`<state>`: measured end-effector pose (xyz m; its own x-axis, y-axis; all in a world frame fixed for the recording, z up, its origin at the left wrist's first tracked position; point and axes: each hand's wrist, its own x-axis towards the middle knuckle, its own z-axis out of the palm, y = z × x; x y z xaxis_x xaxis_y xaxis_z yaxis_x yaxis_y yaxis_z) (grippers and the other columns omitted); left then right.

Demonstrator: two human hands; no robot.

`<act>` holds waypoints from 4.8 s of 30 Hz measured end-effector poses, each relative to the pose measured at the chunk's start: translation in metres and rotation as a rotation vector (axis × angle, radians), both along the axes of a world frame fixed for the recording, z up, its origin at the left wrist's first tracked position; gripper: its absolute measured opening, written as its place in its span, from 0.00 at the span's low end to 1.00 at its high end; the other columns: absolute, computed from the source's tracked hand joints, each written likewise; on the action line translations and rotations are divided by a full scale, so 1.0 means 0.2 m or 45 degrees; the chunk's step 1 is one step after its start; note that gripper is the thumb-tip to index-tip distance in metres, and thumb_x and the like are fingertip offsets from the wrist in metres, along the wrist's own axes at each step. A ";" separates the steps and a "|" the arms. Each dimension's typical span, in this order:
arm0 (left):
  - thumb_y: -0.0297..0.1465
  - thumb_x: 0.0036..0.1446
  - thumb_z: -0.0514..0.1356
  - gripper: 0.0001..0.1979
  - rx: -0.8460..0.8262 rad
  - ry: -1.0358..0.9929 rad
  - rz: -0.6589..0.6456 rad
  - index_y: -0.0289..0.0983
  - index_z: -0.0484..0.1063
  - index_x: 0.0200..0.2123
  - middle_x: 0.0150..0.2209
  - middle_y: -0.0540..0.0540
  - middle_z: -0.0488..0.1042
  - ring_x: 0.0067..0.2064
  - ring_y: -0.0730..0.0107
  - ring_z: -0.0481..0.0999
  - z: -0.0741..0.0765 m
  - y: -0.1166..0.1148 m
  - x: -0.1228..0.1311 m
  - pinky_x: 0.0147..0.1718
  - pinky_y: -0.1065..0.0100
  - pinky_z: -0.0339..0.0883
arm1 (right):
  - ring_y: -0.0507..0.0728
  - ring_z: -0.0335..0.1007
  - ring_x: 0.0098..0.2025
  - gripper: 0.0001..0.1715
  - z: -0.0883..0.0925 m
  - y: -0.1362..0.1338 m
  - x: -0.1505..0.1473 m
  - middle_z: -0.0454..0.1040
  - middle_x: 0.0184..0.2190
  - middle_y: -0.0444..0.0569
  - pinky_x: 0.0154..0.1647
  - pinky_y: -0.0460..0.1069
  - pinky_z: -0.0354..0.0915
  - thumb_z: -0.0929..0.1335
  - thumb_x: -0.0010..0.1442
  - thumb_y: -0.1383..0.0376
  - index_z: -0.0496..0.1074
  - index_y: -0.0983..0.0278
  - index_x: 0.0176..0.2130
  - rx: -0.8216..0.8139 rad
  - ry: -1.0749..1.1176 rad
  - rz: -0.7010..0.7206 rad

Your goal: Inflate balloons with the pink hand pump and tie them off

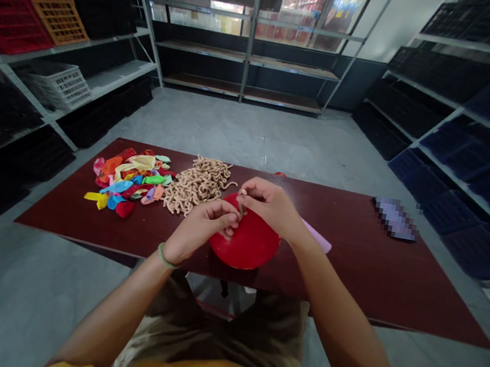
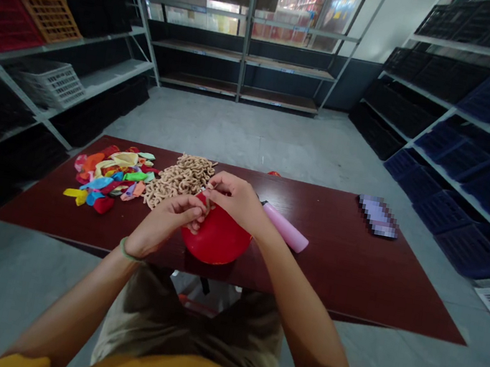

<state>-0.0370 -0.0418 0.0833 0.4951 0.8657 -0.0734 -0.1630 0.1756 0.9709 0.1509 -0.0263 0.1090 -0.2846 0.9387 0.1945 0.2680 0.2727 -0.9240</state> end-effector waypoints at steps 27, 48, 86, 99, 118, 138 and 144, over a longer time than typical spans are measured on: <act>0.39 0.52 0.68 0.15 -0.062 -0.028 0.112 0.34 0.74 0.39 0.31 0.46 0.79 0.26 0.76 0.75 -0.01 0.00 -0.01 0.27 0.74 0.72 | 0.58 0.65 0.50 0.07 0.03 -0.06 0.11 0.73 0.43 0.47 0.56 0.58 0.58 0.69 0.62 0.59 0.77 0.56 0.39 0.442 -0.571 0.102; 0.30 0.43 0.73 0.15 -0.313 -0.237 0.249 0.34 0.77 0.35 0.32 0.49 0.79 0.27 0.79 0.76 -0.03 0.01 -0.02 0.28 0.77 0.74 | 0.59 0.69 0.46 0.08 -0.11 -0.22 -0.02 0.73 0.41 0.49 0.48 0.57 0.66 0.67 0.57 0.71 0.69 0.57 0.36 0.958 -0.467 -0.264; 0.29 0.59 0.61 0.09 0.984 0.588 0.640 0.41 0.78 0.43 0.39 0.46 0.81 0.38 0.68 0.79 -0.08 -0.03 -0.03 0.41 0.68 0.71 | 0.59 0.65 0.45 0.04 -0.07 -0.15 -0.15 0.75 0.37 0.47 0.48 0.56 0.54 0.68 0.57 0.66 0.68 0.61 0.30 0.775 -0.866 -0.353; 0.33 0.59 0.63 0.07 0.858 0.344 0.715 0.40 0.80 0.39 0.37 0.46 0.81 0.37 0.69 0.79 -0.18 -0.04 0.00 0.39 0.70 0.71 | 0.58 0.66 0.44 0.02 -0.03 -0.13 -0.08 0.74 0.39 0.48 0.50 0.55 0.61 0.68 0.61 0.66 0.72 0.61 0.36 0.671 -0.658 -0.214; 0.34 0.49 0.69 0.12 0.133 -0.076 0.643 0.35 0.80 0.36 0.27 0.47 0.79 0.27 0.72 0.77 -0.15 0.03 0.01 0.30 0.70 0.73 | 0.61 0.62 0.49 0.02 -0.05 -0.16 -0.10 0.72 0.44 0.50 0.48 0.56 0.56 0.67 0.59 0.65 0.69 0.61 0.32 0.740 -0.951 -0.276; 0.30 0.43 0.72 0.16 -0.342 -0.422 0.600 0.33 0.76 0.37 0.26 0.52 0.75 0.24 0.82 0.74 -0.18 0.06 0.06 0.24 0.80 0.71 | 0.61 0.62 0.50 0.03 -0.07 -0.15 -0.06 0.72 0.43 0.48 0.48 0.57 0.56 0.68 0.54 0.67 0.68 0.60 0.29 0.745 -0.876 -0.236; 0.31 0.43 0.73 0.16 -0.352 -0.418 0.493 0.33 0.76 0.37 0.26 0.51 0.75 0.24 0.81 0.74 -0.16 0.06 0.05 0.24 0.80 0.71 | 0.62 0.63 0.52 0.01 -0.05 -0.17 -0.05 0.72 0.45 0.49 0.52 0.58 0.58 0.68 0.57 0.66 0.69 0.60 0.32 0.766 -0.905 -0.242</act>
<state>-0.0264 -0.0296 0.0516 0.1809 0.9589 -0.2188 -0.5507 0.2831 0.7852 0.1408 -0.0600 0.0980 -0.3754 0.7801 0.5006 0.8024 0.5439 -0.2458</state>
